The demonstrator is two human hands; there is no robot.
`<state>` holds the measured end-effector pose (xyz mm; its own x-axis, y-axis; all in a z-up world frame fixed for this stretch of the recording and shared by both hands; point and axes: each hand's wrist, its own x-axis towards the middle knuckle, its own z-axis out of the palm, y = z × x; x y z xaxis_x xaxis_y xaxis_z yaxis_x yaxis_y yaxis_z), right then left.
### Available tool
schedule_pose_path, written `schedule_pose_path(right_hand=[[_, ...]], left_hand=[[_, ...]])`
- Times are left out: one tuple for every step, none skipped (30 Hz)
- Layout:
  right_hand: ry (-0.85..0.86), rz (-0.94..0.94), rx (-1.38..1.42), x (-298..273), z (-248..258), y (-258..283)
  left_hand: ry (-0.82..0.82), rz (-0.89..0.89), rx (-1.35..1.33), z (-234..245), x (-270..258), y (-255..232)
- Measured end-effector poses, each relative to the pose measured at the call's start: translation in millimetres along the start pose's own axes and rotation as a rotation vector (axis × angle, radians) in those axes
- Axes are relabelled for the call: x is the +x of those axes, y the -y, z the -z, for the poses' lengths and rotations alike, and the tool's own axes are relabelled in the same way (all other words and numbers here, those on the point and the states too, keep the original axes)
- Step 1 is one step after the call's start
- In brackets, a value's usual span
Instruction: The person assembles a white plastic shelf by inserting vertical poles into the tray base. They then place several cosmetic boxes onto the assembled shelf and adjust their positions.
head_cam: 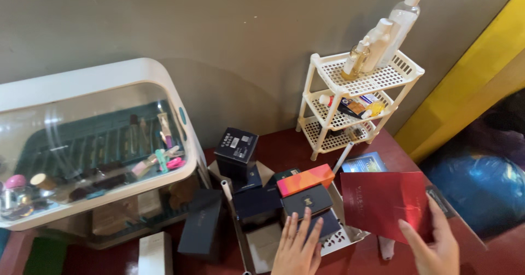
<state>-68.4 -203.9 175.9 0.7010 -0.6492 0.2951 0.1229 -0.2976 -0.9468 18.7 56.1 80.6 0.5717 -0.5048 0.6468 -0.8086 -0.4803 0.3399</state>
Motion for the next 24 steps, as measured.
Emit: schedule_pose_path(right_hand=[[0.001, 0.029, -0.085, 4.3, -1.0, -1.1], [0.004, 0.082, -0.212, 8.6, -1.4, -1.7], [0.01, 0.135, -0.337, 14.6, -2.7, -2.4], [0.016, 0.189, -0.46, 20.9, -2.3, -2.6], [0.033, 0.206, -0.438, 27.1, -0.5, -3.0], [0.05, 0.223, -0.415, 32.9, 1.2, -3.5], [0.071, 0.239, -0.391, 39.9, 2.2, -3.3], [0.092, 0.222, -0.334, 47.6, 5.8, -2.2], [0.116, 0.206, -0.275, 56.6, 11.9, -0.5], [0.14, 0.19, -0.217, 65.3, 17.6, 0.7], [0.185, 0.18, -0.235, 73.7, 21.8, 0.4], [0.229, 0.17, -0.254, 82.9, 25.6, -0.5], [0.272, 0.162, -0.275, 92.7, 30.1, -1.2], [0.371, 0.195, -0.301, 103.3, 36.1, -1.5], [0.471, 0.227, -0.326, 114.2, 43.6, -1.6], [0.571, 0.259, -0.35, 123.2, 49.0, -2.7], [0.656, 0.363, -0.348, 131.6, 53.3, -3.7], [0.74, 0.466, -0.343, 141.2, 58.2, -3.4], [0.823, 0.572, -0.338, 148.7, 60.4, -3.3], [0.832, 0.526, -0.343, 153.6, 60.1, -3.8], [0.84, 0.48, -0.349, 157.5, 58.9, -4.1], [0.847, 0.433, -0.354, 160.6, 57.2, -4.0], [0.756, 0.324, -0.375, 161.5, 53.1, -4.5], [0.666, 0.214, -0.395, 159.6, 46.0, -6.7]], left_hand=[[0.008, 0.044, -0.014, -8.0, -0.2, -1.6], [0.015, 0.088, -0.029, -15.4, 0.7, -3.6], [0.029, 0.125, -0.027, -21.9, 3.1, -4.7], [0.043, 0.163, -0.026, -27.8, 6.4, -5.3], [0.054, 0.201, -0.025, -33.8, 9.1, -6.2], [0.052, 0.218, -0.028, -38.5, 11.5, -6.4], [0.049, 0.238, -0.028, -41.7, 15.0, -5.9], [0.045, 0.257, -0.029, -44.6, 18.2, -5.8], [0.051, 0.282, -0.002, -47.8, 21.0, -5.5], [0.056, 0.306, 0.024, -51.0, 23.3, -4.0], [0.062, 0.329, 0.049, -54.5, 24.5, -1.8], [0.101, 0.349, 0.064, -57.0, 24.4, 1.2], [0.141, 0.369, 0.075, -59.3, 24.0, 4.5], [0.18, 0.39, 0.086, -61.3, 22.8, 6.7], [0.171, 0.383, 0.088, -62.7, 20.5, 7.8], [0.162, 0.377, 0.089, -63.7, 18.4, 9.2], [0.154, 0.37, 0.09, -64.6, 16.5, 10.4], [0.155, 0.374, 0.095, -65.4, 15.0, 10.9], [0.155, 0.376, 0.1, -65.5, 14.2, 11.5], [0.154, 0.378, 0.104, -65.7, 13.9, 11.1], [0.151, 0.384, 0.105, -66.5, 14.1, 10.1], [0.147, 0.39, 0.105, -67.0, 14.4, 8.9], [0.144, 0.397, 0.105, -66.8, 15.0, 7.8], [0.14, 0.396, 0.112, -66.6, 15.7, 6.6]])
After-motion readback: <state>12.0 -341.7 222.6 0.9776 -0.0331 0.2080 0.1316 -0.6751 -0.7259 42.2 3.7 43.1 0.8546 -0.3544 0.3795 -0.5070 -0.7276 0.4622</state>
